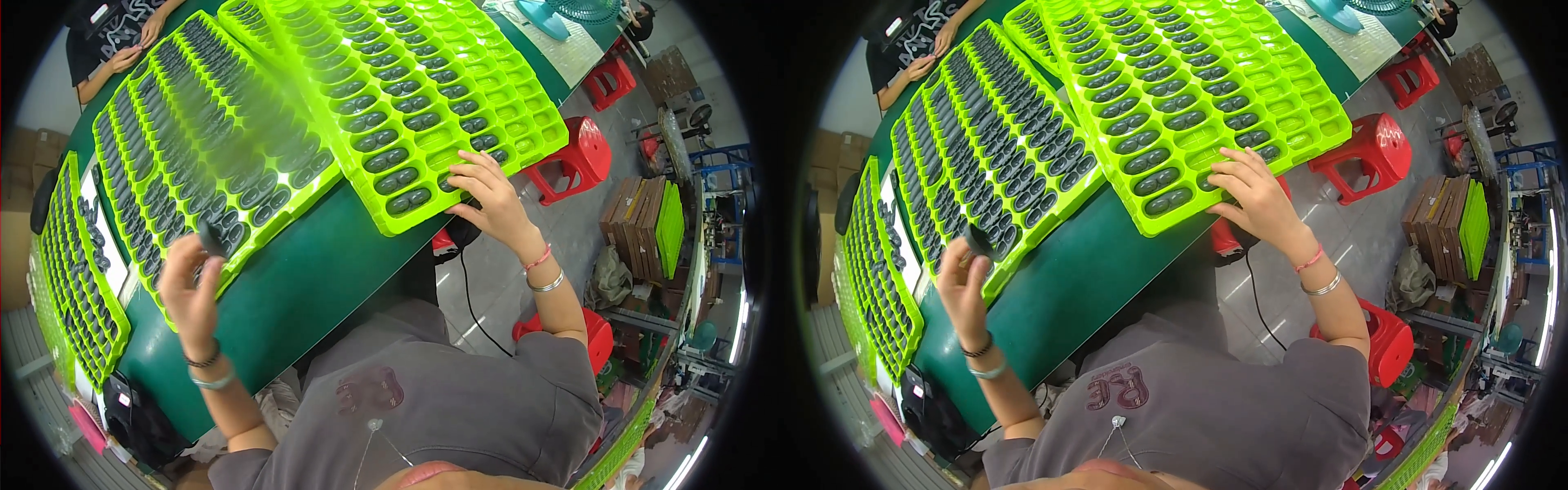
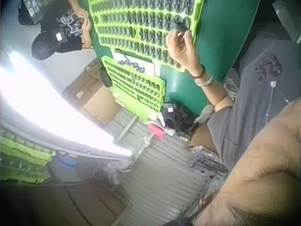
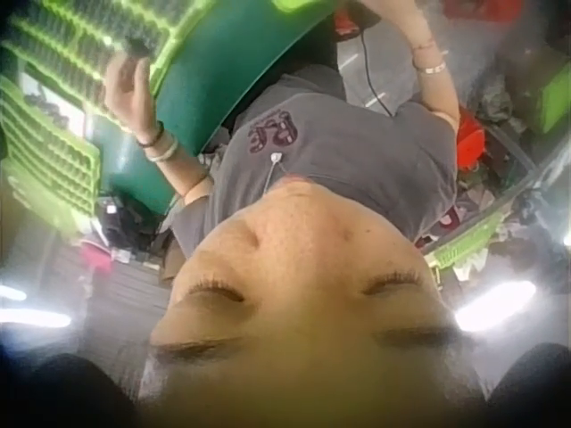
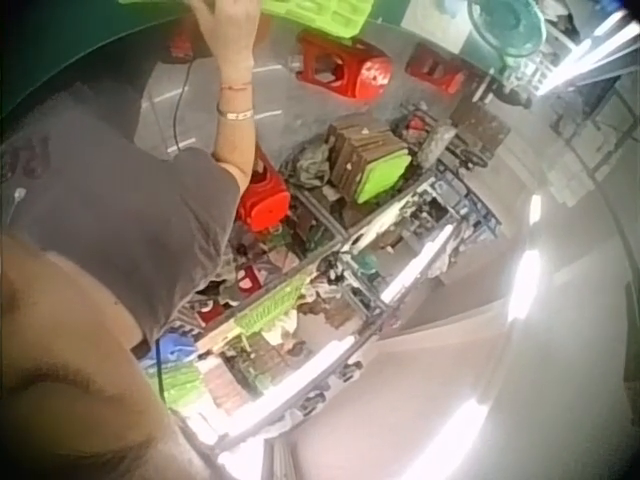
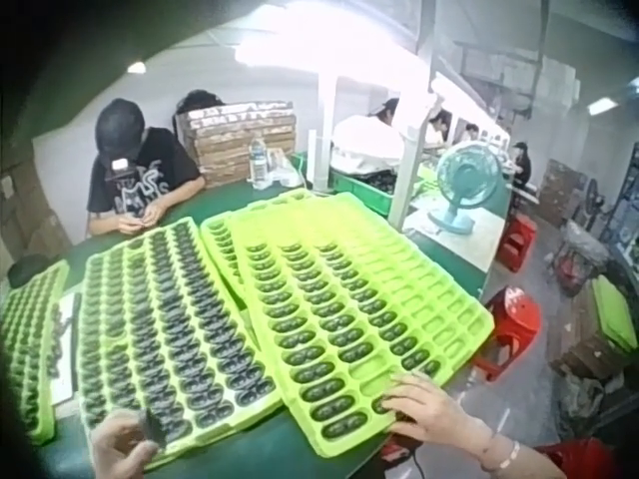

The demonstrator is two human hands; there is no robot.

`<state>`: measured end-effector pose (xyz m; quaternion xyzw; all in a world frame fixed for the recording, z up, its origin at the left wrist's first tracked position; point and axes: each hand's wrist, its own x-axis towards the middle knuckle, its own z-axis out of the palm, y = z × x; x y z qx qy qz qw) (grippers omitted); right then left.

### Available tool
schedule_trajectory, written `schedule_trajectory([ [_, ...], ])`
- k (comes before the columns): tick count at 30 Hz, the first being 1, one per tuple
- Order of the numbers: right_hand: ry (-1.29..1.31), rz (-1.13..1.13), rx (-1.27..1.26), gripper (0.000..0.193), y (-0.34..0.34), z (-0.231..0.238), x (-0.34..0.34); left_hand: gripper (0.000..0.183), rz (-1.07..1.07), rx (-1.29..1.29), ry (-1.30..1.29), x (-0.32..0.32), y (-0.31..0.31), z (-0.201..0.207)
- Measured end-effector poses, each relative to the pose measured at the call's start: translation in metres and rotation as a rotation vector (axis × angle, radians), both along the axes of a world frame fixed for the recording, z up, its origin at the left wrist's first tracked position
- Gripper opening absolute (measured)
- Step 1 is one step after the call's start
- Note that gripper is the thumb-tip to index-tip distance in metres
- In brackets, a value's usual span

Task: The person assembles and sorts small black plastic components into trays by hand.

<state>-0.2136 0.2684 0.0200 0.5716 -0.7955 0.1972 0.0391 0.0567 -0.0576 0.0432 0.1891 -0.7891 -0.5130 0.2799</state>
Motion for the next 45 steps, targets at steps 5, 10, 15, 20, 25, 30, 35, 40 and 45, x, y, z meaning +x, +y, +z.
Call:
schedule_trajectory([
  [5, -0.046, -0.046, -0.021, 0.04, -0.01, 0.019, 0.002, 0.024, -0.1, 0.368, 0.095, -0.028, 0.064, -0.016],
  [10, -0.14, 0.068, 0.204, 0.034, -0.015, 0.037, -0.011, 0.023, -0.194, 0.755, 0.076, -0.048, 0.088, -0.031],
  [15, -0.341, 0.099, 0.169, 0.028, -0.015, 0.045, -0.021, 0.025, -0.195, 0.868, 0.07, -0.05, 0.082, -0.039],
  [20, -0.422, 0.089, -0.057, 0.016, -0.012, 0.036, -0.029, 0.032, -0.165, 1.104, 0.195, -0.049, 0.079, -0.041],
  [25, -1.18, -0.186, -0.711, 0.012, -0.041, 0.04, 0.014, 0.038, -0.284, 1.23, 0.261, -0.043, 0.073, -0.044],
  [30, -1.708, -0.101, -0.82, 0.017, -0.08, 0.026, 0.053, 0.042, -0.292, 1.277, 0.331, -0.04, 0.069, -0.049],
  [35, -1.988, -0.019, -0.844, 0.013, -0.12, 0.016, 0.093, 0.044, -0.272, 1.265, 0.321, -0.043, 0.071, -0.04],
  [40, -1.99, -0.04, -0.896, 0.013, -0.133, -0.006, 0.112, 0.037, -0.218, 1.175, 0.311, -0.042, 0.071, -0.036],
  [45, -1.997, -0.128, -0.903, 0.013, -0.139, -0.005, 0.117, 0.038, -0.194, 1.081, 0.313, -0.04, 0.075, -0.038],
])
